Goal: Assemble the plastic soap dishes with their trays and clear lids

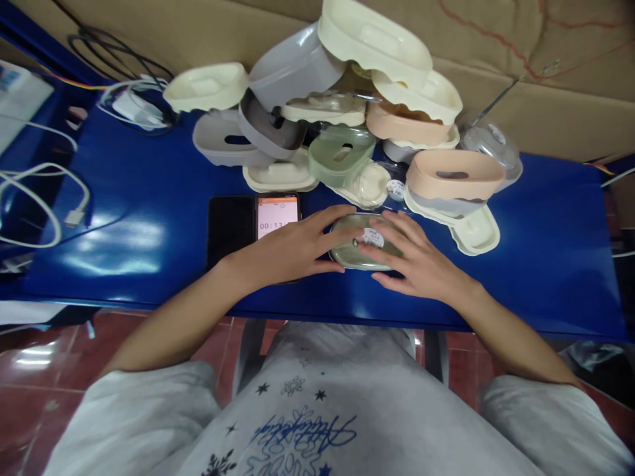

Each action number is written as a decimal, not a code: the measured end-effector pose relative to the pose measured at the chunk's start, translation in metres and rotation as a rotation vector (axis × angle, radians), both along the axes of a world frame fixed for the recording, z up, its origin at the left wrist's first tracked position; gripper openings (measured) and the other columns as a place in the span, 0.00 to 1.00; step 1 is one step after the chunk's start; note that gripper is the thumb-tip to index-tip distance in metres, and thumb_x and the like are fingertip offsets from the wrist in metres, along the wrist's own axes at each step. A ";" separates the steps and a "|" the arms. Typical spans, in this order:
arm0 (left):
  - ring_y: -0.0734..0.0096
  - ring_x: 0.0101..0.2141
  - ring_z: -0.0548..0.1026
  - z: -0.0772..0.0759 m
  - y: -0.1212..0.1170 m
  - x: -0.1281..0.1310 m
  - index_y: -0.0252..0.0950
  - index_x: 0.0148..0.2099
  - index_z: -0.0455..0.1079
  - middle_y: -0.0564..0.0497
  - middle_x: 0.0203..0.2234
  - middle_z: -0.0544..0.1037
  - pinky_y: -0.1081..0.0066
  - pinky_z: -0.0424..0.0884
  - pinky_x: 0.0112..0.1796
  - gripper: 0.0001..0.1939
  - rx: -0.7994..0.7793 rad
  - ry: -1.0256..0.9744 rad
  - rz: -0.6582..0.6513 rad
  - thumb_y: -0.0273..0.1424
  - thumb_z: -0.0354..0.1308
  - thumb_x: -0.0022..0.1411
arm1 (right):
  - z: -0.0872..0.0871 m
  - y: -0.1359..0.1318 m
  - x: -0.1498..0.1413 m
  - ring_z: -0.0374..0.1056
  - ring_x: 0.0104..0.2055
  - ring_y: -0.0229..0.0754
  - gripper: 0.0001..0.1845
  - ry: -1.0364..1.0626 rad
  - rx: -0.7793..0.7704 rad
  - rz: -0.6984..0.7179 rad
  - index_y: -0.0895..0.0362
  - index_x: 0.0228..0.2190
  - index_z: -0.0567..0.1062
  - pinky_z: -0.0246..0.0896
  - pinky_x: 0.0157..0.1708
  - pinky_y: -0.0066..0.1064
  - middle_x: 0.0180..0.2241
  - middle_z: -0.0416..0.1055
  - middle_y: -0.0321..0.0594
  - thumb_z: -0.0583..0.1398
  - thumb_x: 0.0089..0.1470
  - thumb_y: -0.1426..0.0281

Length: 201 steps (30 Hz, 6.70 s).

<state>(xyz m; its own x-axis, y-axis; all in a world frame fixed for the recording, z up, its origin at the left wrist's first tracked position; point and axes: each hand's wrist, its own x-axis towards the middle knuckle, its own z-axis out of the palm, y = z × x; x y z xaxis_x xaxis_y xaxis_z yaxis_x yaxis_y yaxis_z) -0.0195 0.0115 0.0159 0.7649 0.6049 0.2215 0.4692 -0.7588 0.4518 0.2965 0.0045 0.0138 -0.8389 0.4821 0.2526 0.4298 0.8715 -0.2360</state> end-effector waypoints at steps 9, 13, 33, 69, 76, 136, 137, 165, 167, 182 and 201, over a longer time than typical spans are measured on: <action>0.44 0.69 0.70 0.006 0.000 0.004 0.46 0.78 0.56 0.34 0.72 0.63 0.46 0.77 0.64 0.41 -0.090 -0.096 -0.067 0.43 0.69 0.71 | 0.011 -0.014 0.010 0.48 0.80 0.63 0.38 -0.027 -0.005 -0.010 0.43 0.75 0.61 0.62 0.72 0.65 0.77 0.57 0.47 0.65 0.70 0.61; 0.45 0.69 0.70 0.008 -0.003 0.006 0.46 0.79 0.56 0.36 0.73 0.63 0.48 0.76 0.64 0.39 -0.063 -0.076 -0.061 0.47 0.65 0.74 | 0.024 -0.043 0.048 0.59 0.76 0.65 0.45 0.054 0.083 -0.155 0.42 0.75 0.62 0.67 0.69 0.65 0.73 0.65 0.47 0.71 0.62 0.64; 0.41 0.71 0.67 -0.004 -0.004 0.022 0.35 0.72 0.67 0.32 0.75 0.62 0.44 0.71 0.66 0.24 0.265 0.081 0.041 0.34 0.58 0.79 | -0.012 -0.036 0.157 0.65 0.71 0.68 0.35 0.149 0.394 -1.240 0.52 0.64 0.74 0.48 0.68 0.72 0.67 0.69 0.61 0.59 0.65 0.46; 0.53 0.50 0.82 0.010 0.011 0.009 0.36 0.57 0.75 0.40 0.49 0.82 0.56 0.79 0.49 0.13 0.483 -0.114 0.385 0.26 0.57 0.73 | -0.004 -0.018 -0.009 0.77 0.45 0.45 0.09 0.032 0.341 0.104 0.59 0.49 0.81 0.71 0.47 0.41 0.48 0.84 0.44 0.64 0.70 0.71; 0.50 0.60 0.78 0.051 0.045 0.005 0.39 0.63 0.72 0.42 0.60 0.79 0.50 0.76 0.58 0.16 0.578 -0.035 0.452 0.34 0.58 0.77 | 0.001 -0.017 -0.008 0.77 0.45 0.47 0.10 0.007 0.227 0.065 0.58 0.49 0.81 0.72 0.50 0.43 0.46 0.84 0.45 0.62 0.72 0.67; 0.59 0.55 0.79 0.002 -0.015 0.021 0.37 0.52 0.75 0.46 0.50 0.82 0.53 0.72 0.67 0.07 0.308 0.036 -0.160 0.27 0.56 0.78 | 0.010 -0.026 -0.002 0.77 0.53 0.46 0.16 -0.063 0.222 0.070 0.57 0.57 0.79 0.73 0.50 0.40 0.52 0.84 0.44 0.62 0.71 0.76; 0.59 0.55 0.80 0.003 -0.016 0.022 0.36 0.52 0.75 0.45 0.48 0.82 0.53 0.73 0.66 0.06 0.318 0.035 -0.163 0.27 0.57 0.78 | 0.010 -0.025 -0.002 0.77 0.54 0.46 0.15 -0.051 0.205 0.067 0.57 0.56 0.80 0.73 0.50 0.40 0.52 0.84 0.44 0.62 0.71 0.75; 0.57 0.52 0.81 0.020 0.035 0.034 0.34 0.57 0.75 0.40 0.53 0.82 0.58 0.78 0.53 0.11 0.445 0.021 -0.031 0.29 0.54 0.80 | 0.007 0.006 0.039 0.83 0.53 0.52 0.13 0.124 0.092 -0.450 0.56 0.50 0.83 0.78 0.55 0.45 0.51 0.85 0.45 0.60 0.74 0.67; 0.51 0.59 0.78 0.026 0.052 0.047 0.31 0.60 0.74 0.36 0.60 0.79 0.54 0.75 0.60 0.13 0.519 0.191 -0.030 0.28 0.59 0.77 | 0.008 0.006 0.038 0.83 0.52 0.51 0.13 0.108 0.106 -0.455 0.57 0.49 0.84 0.78 0.54 0.44 0.50 0.85 0.45 0.59 0.74 0.67; 0.48 0.68 0.73 0.035 0.048 0.051 0.30 0.65 0.71 0.34 0.67 0.74 0.51 0.73 0.66 0.17 0.392 0.206 -0.004 0.27 0.53 0.80 | 0.012 0.005 0.043 0.83 0.52 0.52 0.15 0.124 0.075 -0.481 0.56 0.55 0.81 0.79 0.53 0.45 0.52 0.84 0.45 0.58 0.75 0.65; 0.52 0.54 0.82 0.014 -0.006 0.024 0.35 0.62 0.71 0.39 0.57 0.82 0.55 0.81 0.52 0.18 0.318 -0.044 -0.088 0.39 0.62 0.77 | 0.007 0.000 0.037 0.61 0.74 0.64 0.47 0.053 -0.145 -0.172 0.43 0.77 0.55 0.68 0.68 0.61 0.74 0.58 0.56 0.66 0.66 0.49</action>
<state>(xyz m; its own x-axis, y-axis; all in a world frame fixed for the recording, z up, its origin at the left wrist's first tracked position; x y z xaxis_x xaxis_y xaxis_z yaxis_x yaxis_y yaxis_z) 0.0046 0.0052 0.0301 0.7966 0.4322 0.4227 0.3808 -0.9018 0.2044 0.3331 0.0046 0.0206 -0.7286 0.6512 0.2124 0.5526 0.7421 -0.3795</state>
